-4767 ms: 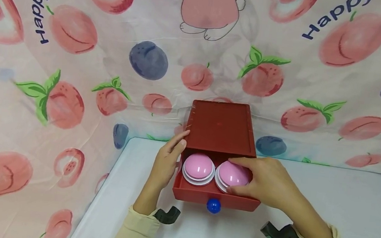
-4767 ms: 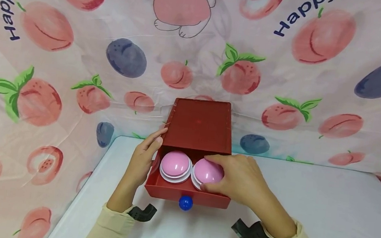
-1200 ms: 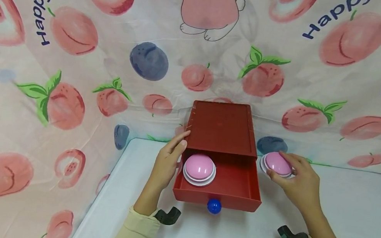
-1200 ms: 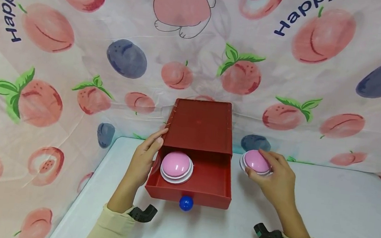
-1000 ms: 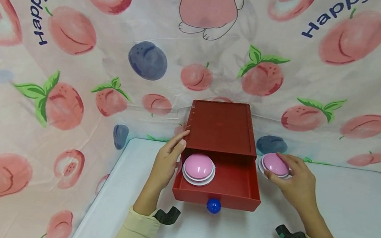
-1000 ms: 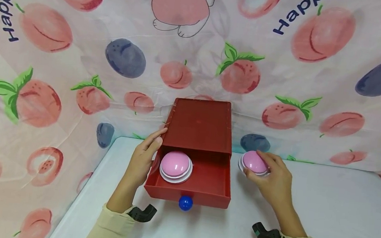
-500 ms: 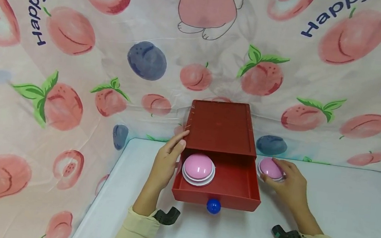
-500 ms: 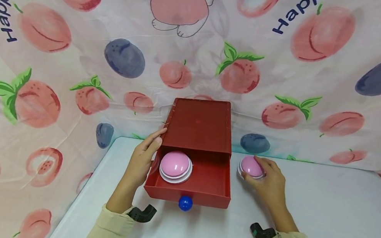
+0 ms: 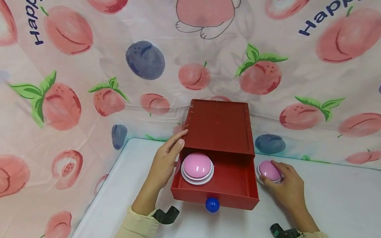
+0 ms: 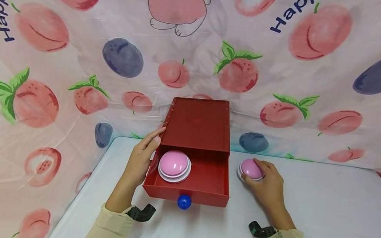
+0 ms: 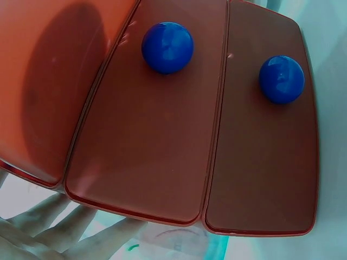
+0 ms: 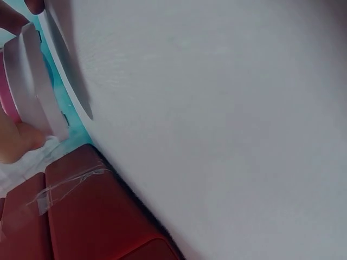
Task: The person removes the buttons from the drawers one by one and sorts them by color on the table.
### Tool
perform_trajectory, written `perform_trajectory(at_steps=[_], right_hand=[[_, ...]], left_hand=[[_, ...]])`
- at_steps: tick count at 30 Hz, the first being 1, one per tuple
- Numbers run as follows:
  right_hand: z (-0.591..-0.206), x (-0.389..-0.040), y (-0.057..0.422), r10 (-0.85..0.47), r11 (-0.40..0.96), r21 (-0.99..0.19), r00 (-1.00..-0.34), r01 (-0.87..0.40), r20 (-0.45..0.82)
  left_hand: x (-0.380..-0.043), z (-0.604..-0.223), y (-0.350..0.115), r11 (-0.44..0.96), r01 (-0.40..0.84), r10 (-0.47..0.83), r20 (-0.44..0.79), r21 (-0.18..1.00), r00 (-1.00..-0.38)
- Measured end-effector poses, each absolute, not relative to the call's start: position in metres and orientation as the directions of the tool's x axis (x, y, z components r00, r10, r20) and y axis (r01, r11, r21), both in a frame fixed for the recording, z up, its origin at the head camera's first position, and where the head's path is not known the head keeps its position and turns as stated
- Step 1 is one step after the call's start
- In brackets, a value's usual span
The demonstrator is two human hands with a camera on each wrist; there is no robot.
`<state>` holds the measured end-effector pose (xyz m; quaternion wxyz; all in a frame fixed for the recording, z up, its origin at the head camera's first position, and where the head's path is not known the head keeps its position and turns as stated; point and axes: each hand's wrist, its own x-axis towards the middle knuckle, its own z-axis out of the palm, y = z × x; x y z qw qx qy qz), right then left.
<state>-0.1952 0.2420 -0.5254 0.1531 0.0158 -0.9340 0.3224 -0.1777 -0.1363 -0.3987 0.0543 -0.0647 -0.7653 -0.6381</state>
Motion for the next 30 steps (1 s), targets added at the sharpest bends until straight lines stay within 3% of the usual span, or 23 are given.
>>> perform_trajectory(at_steps=[30], right_hand=[[-0.516, -0.193, 0.251, -0.005, 0.811, -0.580, -0.993, -0.072, 0.117]], left_hand=[[-0.177, -0.397, -0.136, 0.171, 0.174, 0.031, 0.171, 0.970, -0.985]])
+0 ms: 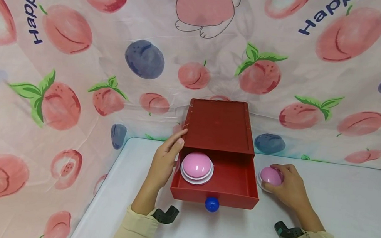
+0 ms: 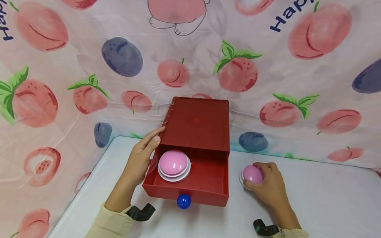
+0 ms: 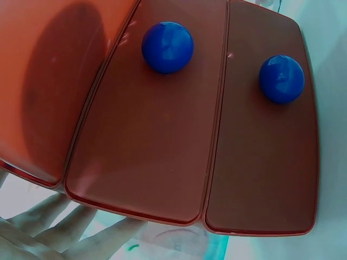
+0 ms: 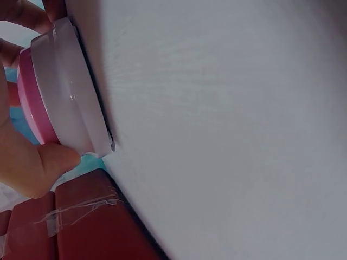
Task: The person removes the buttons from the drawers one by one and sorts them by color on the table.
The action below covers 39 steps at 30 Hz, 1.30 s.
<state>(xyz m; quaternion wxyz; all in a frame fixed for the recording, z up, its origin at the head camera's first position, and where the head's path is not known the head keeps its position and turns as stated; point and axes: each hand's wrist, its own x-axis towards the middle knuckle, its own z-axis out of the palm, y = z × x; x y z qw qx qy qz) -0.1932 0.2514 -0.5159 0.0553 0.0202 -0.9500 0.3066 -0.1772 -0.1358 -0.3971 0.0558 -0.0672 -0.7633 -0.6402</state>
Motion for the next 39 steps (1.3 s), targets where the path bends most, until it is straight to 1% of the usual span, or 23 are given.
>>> perform_trajectory(at_steps=[11, 22, 27, 35, 39], right_hand=[[-0.512, -0.192, 0.252, -0.016, 0.813, -0.581, -0.999, -0.039, 0.045], [-0.510, -0.193, 0.252, -0.031, 0.816, -0.577, -0.999, -0.033, 0.013], [-0.507, -0.195, 0.257, -0.057, 0.822, -0.568, -0.998, -0.046, -0.001], [-0.489, -0.193, 0.263, -0.098, 0.816, -0.568, -0.994, -0.104, 0.041], [-0.475, -0.188, 0.263, -0.120, 0.800, -0.576, -0.986, -0.167, 0.119]], left_hand=[[-0.176, -0.396, -0.136, 0.179, 0.174, 0.030, 0.171, 0.968, -0.985], [-0.177, -0.396, -0.137, 0.178, 0.173, 0.030, 0.170, 0.969, -0.985], [-0.177, -0.396, -0.136, 0.170, 0.173, 0.036, 0.169, 0.970, -0.985], [-0.178, -0.395, -0.137, 0.182, 0.177, 0.024, 0.176, 0.967, -0.984], [-0.178, -0.395, -0.136, 0.174, 0.171, 0.027, 0.169, 0.970, -0.985]])
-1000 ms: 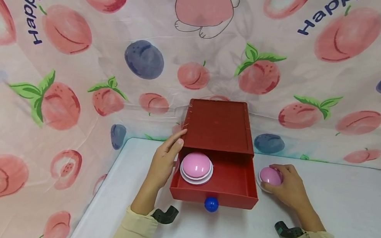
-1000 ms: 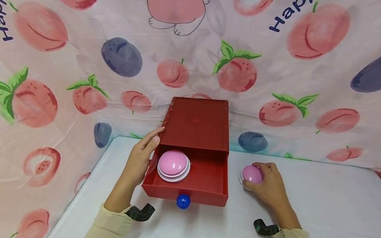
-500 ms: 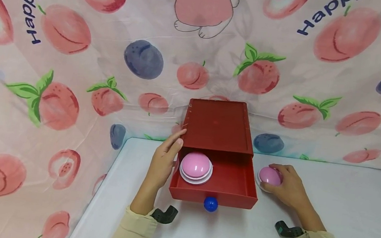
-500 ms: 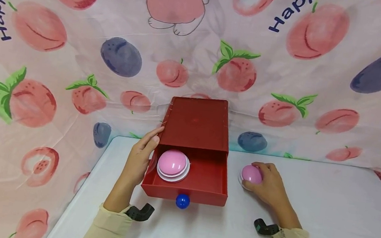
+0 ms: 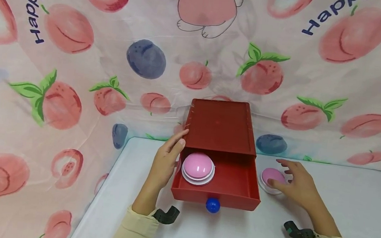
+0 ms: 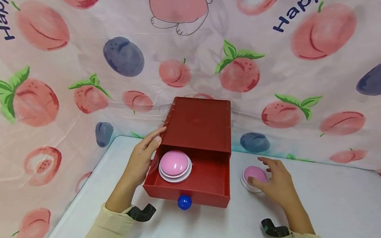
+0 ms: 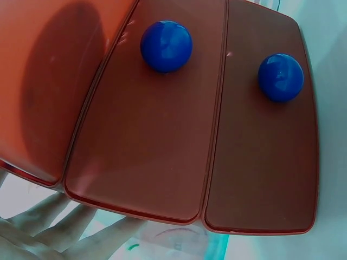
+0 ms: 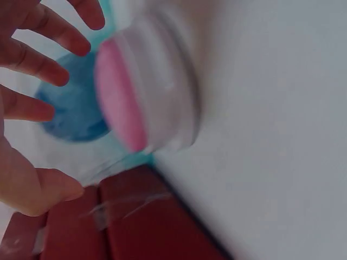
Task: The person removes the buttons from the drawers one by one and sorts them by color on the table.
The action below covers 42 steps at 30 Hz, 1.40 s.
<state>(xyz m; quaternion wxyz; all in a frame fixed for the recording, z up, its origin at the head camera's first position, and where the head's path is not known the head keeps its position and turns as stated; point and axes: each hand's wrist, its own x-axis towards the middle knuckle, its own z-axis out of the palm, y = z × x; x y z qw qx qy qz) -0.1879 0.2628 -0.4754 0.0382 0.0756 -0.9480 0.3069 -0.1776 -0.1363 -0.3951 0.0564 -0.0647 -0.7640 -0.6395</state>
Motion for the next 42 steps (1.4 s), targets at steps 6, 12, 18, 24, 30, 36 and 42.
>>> perform_trajectory(at_steps=[6, 12, 18, 24, 30, 36, 42], right_hand=[[-0.443, -0.178, 0.252, -0.112, 0.773, -0.580, -0.955, -0.257, 0.274], [-0.412, -0.162, 0.236, -0.037, 0.741, -0.598, -0.908, -0.305, 0.417], [-0.377, -0.146, 0.221, -0.061, 0.672, -0.607, -0.848, -0.425, 0.526], [-0.347, -0.137, 0.201, -0.168, 0.631, -0.575, -0.815, -0.521, 0.555], [-0.328, -0.130, 0.171, -0.252, 0.662, -0.555, -0.847, -0.503, 0.467], [-0.323, -0.133, 0.148, -0.338, 0.622, -0.551, -0.825, -0.557, 0.453], [-0.321, -0.135, 0.127, -0.380, 0.600, -0.572, -0.828, -0.560, 0.412]], left_hand=[[-0.177, -0.394, -0.135, 0.171, 0.172, 0.029, 0.170, 0.970, -0.985], [-0.176, -0.395, -0.136, 0.177, 0.172, 0.024, 0.170, 0.969, -0.985], [-0.175, -0.396, -0.135, 0.179, 0.171, 0.029, 0.169, 0.969, -0.985], [-0.176, -0.396, -0.136, 0.180, 0.172, 0.033, 0.168, 0.969, -0.985], [-0.176, -0.397, -0.137, 0.177, 0.161, 0.019, 0.160, 0.971, -0.987], [-0.175, -0.397, -0.137, 0.171, 0.166, 0.029, 0.164, 0.971, -0.986], [-0.175, -0.396, -0.137, 0.168, 0.171, 0.030, 0.168, 0.971, -0.985]])
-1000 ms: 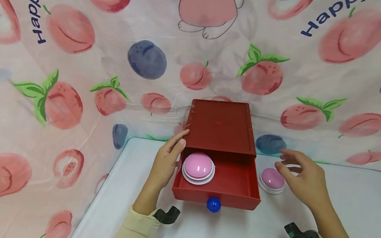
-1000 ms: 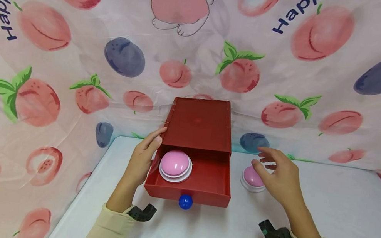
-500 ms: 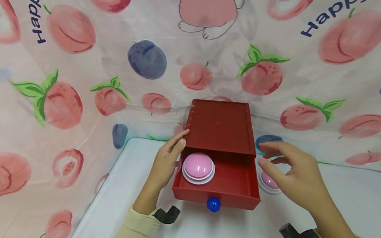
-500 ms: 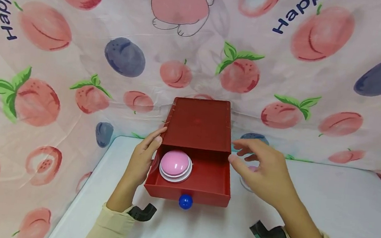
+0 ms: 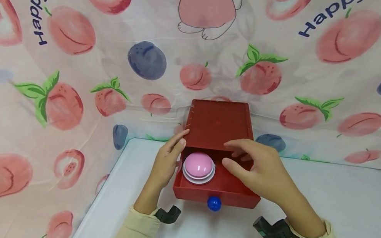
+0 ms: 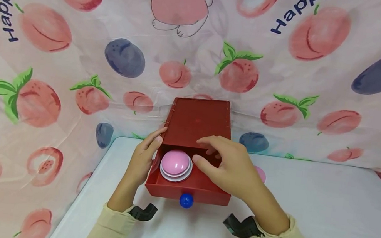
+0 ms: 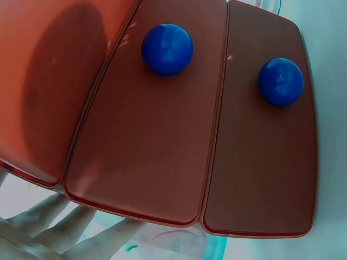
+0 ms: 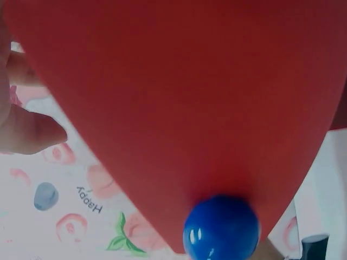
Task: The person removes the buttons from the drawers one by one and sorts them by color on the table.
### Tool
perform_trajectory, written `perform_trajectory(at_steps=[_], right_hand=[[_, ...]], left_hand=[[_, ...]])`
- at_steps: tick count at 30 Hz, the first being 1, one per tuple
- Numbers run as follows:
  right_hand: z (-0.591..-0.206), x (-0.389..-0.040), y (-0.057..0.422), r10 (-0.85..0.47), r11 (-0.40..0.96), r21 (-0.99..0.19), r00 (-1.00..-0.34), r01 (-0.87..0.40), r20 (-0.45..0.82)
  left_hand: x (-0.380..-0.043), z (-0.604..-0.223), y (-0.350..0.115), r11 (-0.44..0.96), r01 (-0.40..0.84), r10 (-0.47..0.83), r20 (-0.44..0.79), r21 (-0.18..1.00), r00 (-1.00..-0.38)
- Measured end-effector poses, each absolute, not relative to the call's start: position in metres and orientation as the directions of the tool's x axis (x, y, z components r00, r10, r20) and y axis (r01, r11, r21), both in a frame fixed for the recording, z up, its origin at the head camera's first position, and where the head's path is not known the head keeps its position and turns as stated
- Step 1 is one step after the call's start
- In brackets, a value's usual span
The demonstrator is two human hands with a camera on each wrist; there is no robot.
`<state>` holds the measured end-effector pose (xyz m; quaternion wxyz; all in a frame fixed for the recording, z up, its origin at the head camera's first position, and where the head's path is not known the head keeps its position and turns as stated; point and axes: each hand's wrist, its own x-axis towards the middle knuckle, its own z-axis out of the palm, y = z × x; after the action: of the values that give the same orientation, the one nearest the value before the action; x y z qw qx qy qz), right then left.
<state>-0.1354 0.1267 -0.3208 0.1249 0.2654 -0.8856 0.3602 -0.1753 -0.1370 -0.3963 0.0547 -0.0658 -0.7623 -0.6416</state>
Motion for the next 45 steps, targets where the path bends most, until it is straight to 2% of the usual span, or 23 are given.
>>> perform_trajectory(at_steps=[18, 33, 45], right_hand=[[-0.326, -0.137, 0.072, -0.456, 0.671, -0.516, -0.845, -0.533, 0.280], [-0.331, -0.134, 0.067, -0.435, 0.754, -0.475, -0.887, -0.453, 0.154], [-0.334, -0.140, 0.067, -0.478, 0.743, -0.483, -0.873, -0.463, 0.101]], left_hand=[[-0.175, -0.397, -0.138, 0.171, 0.172, 0.042, 0.167, 0.970, -0.985], [-0.177, -0.398, -0.138, 0.189, 0.188, 0.037, 0.184, 0.964, -0.982], [-0.177, -0.397, -0.138, 0.173, 0.188, 0.037, 0.185, 0.967, -0.982]])
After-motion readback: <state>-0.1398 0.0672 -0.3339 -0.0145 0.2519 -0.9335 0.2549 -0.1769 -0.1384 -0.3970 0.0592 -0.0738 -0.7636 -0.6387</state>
